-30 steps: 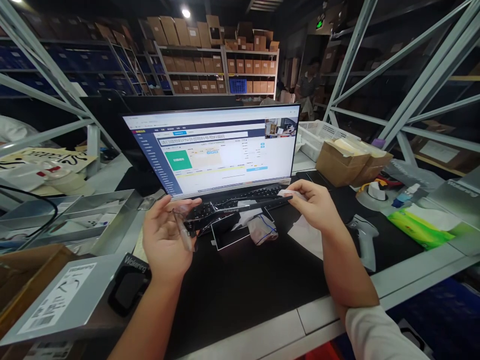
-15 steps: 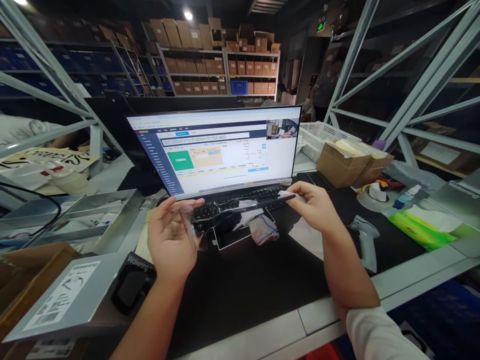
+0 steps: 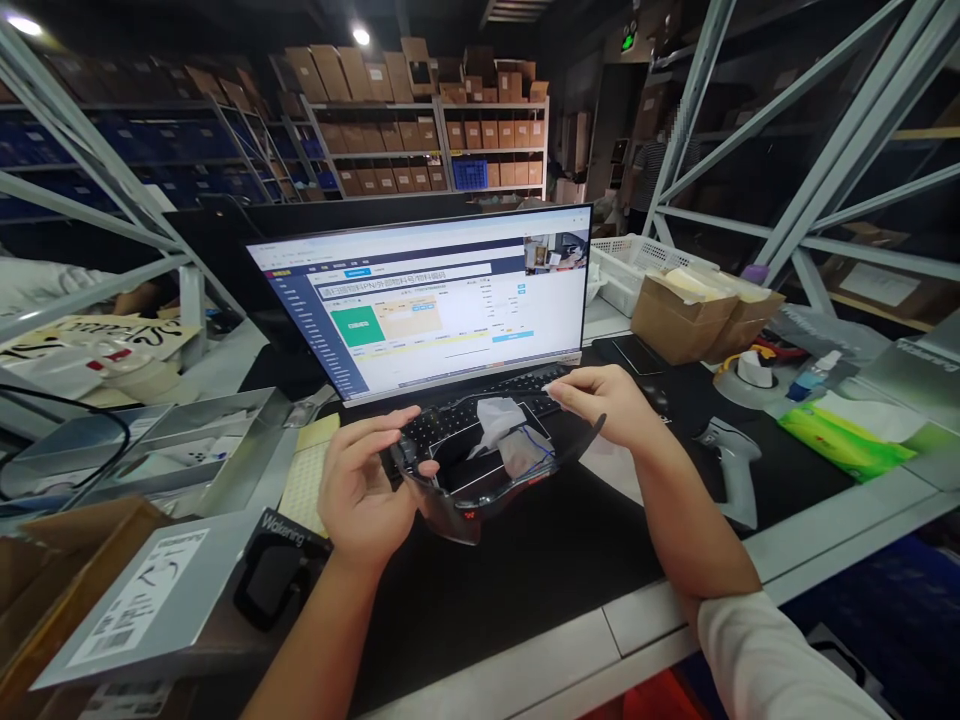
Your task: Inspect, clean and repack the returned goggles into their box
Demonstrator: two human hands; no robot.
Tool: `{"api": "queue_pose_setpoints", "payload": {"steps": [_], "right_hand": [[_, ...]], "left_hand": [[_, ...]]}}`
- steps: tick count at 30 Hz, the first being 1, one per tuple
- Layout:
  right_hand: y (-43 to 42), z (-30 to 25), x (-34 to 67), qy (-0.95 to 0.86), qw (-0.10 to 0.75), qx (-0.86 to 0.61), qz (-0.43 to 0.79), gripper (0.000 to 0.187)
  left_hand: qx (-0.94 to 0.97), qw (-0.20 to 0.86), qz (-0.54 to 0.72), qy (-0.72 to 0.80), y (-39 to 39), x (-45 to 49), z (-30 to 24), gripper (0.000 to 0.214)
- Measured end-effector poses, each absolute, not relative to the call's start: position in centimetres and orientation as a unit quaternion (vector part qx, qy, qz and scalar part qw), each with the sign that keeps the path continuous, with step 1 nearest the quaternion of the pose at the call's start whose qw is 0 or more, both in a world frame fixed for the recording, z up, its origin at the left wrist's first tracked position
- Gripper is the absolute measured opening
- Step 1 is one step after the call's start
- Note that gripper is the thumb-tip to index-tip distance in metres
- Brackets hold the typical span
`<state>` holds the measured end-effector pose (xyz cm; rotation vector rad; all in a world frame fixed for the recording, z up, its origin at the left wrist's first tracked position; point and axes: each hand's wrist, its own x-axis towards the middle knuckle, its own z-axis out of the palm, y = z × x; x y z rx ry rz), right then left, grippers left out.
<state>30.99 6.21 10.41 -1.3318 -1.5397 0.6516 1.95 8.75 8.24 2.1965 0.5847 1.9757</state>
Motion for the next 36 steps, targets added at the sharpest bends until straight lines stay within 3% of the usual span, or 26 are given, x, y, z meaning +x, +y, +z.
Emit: {"api": "queue_pose_setpoints", "payload": {"steps": [7, 12, 15, 20, 23, 26, 31, 34, 36], "right_hand": [[6.6, 10.1, 31.0, -0.596, 0.497, -0.556, 0.298, 0.037], [6.3, 10.5, 30.6, -0.614, 0.44, -0.569, 0.326, 0.037], [6.4, 10.8, 31.2, -0.644, 0.372, -0.534, 0.401, 0.037], [7.6, 9.9, 32.0, -0.68, 0.258, -0.403, 0.555, 0.031], [8.4, 8.3, 29.7, -0.609, 0.349, -0.354, 0.619, 0.041], [9.2, 6.8, 26.8, -0.556, 0.456, -0.36, 0.595, 0.045], [9.9, 6.3, 27.0, -0.536, 0.594, -0.355, 0.484, 0.018], [9.4, 7.0, 28.7, -0.602, 0.575, -0.362, 0.419, 0.026], [8.8, 7.4, 29.0, -0.659, 0.531, -0.399, 0.353, 0.022]], "left_hand": [[0.747, -0.016, 0.635, 0.195, 8.9, 1.6, 8.2, 0.045], [0.79, -0.021, 0.598, 0.136, 8.6, 1.9, 8.0, 0.046], [0.793, 0.064, 0.595, 0.115, 8.5, 2.3, 7.8, 0.043], [0.731, 0.314, 0.592, 0.129, 8.8, 3.1, 7.2, 0.037], [0.627, 0.441, 0.619, 0.173, 8.6, 4.2, 6.4, 0.035], [0.517, 0.518, 0.649, 0.21, 8.4, 5.2, 5.7, 0.033], [0.413, 0.572, 0.67, 0.231, 9.2, 5.3, 5.6, 0.036], [0.382, 0.57, 0.682, 0.253, 9.9, 5.2, 5.6, 0.038], [0.379, 0.573, 0.678, 0.263, 10.1, 5.4, 5.4, 0.039]]}}
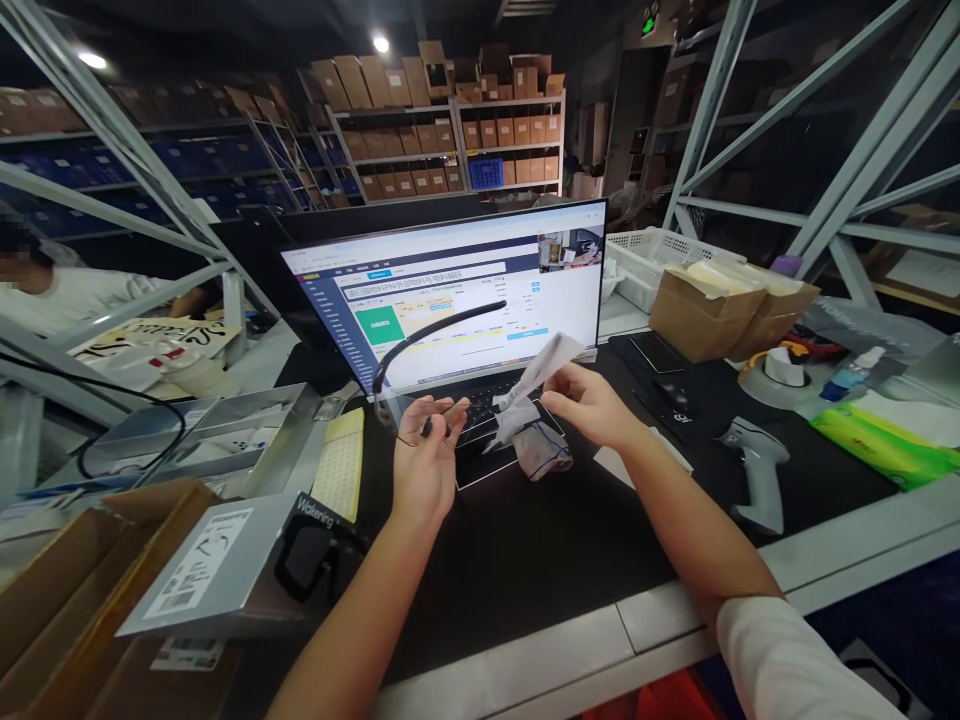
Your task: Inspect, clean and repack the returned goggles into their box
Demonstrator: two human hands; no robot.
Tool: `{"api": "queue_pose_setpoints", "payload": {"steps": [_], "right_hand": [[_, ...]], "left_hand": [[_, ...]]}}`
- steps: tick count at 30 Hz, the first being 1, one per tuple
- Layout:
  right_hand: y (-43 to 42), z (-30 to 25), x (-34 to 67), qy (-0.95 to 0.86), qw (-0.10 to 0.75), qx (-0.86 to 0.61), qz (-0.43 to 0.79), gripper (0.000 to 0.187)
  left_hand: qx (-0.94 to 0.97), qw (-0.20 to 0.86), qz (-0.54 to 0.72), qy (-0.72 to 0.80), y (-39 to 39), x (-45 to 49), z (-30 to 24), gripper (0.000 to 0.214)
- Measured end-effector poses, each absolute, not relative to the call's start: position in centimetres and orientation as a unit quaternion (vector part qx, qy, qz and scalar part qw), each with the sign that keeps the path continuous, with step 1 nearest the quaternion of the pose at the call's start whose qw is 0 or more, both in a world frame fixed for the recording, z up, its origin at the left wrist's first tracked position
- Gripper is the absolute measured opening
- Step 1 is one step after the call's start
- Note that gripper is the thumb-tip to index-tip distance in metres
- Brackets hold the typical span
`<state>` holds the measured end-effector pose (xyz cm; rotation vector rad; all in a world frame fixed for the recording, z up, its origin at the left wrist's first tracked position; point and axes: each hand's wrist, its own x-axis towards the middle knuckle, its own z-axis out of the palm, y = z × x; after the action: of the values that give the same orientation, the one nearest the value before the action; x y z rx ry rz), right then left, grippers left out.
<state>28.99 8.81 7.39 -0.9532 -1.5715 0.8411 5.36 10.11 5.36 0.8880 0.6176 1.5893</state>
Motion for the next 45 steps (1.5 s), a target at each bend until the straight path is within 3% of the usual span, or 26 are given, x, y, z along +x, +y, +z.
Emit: {"api": "queue_pose_setpoints", "payload": {"steps": [6, 9, 11, 13, 15, 17, 19, 23, 27, 30, 34, 39, 45], "right_hand": [[7.5, 7.6, 26.4, -0.754, 0.398, -0.487, 0.186, 0.028], [7.3, 7.7, 26.4, -0.79, 0.342, -0.461, 0.217, 0.015], [7.8, 7.7, 27.6, -0.762, 0.387, -0.43, 0.293, 0.016], [8.5, 7.7, 29.5, -0.671, 0.516, -0.415, 0.334, 0.025], [9.1, 7.7, 31.3, -0.562, 0.65, -0.404, 0.312, 0.029], [9.2, 7.8, 32.1, -0.529, 0.7, -0.389, 0.281, 0.032], [8.6, 8.0, 31.6, -0.592, 0.648, -0.39, 0.277, 0.036], [7.4, 8.2, 28.5, -0.711, 0.487, -0.451, 0.232, 0.028], [7.4, 7.9, 26.9, -0.782, 0.407, -0.409, 0.236, 0.025], [8.5, 7.1, 27.4, -0.762, 0.413, -0.404, 0.292, 0.031], [11.6, 4.7, 28.3, -0.624, 0.485, -0.546, 0.279, 0.031], [14.6, 1.9, 27.8, -0.611, 0.419, -0.572, 0.352, 0.031], [13.0, 1.9, 27.1, -0.665, 0.349, -0.576, 0.324, 0.011]], "left_hand": [[0.458, 0.541, 0.641, 0.294, 9.4, 6.2, 4.7, 0.041], [0.517, 0.508, 0.61, 0.321, 9.2, 6.2, 4.6, 0.039], [0.514, 0.495, 0.626, 0.315, 9.4, 5.9, 4.6, 0.038], [0.504, 0.475, 0.655, 0.301, 9.9, 5.5, 4.7, 0.037], [0.506, 0.447, 0.672, 0.304, 10.4, 5.0, 4.8, 0.037], [0.518, 0.421, 0.671, 0.323, 10.7, 4.7, 5.0, 0.039], [0.529, 0.413, 0.659, 0.341, 10.7, 4.7, 5.0, 0.041], [0.505, 0.459, 0.647, 0.338, 10.1, 5.3, 4.8, 0.043], [0.479, 0.51, 0.638, 0.323, 9.9, 5.7, 4.5, 0.043], [0.455, 0.528, 0.645, 0.313, 10.2, 5.4, 4.7, 0.042], [0.416, 0.533, 0.671, 0.304, 11.0, 4.8, 5.3, 0.045], [0.421, 0.514, 0.684, 0.301, 11.7, 4.1, 5.4, 0.045], [0.439, 0.493, 0.701, 0.27, 11.6, 3.5, 5.7, 0.043]]}}
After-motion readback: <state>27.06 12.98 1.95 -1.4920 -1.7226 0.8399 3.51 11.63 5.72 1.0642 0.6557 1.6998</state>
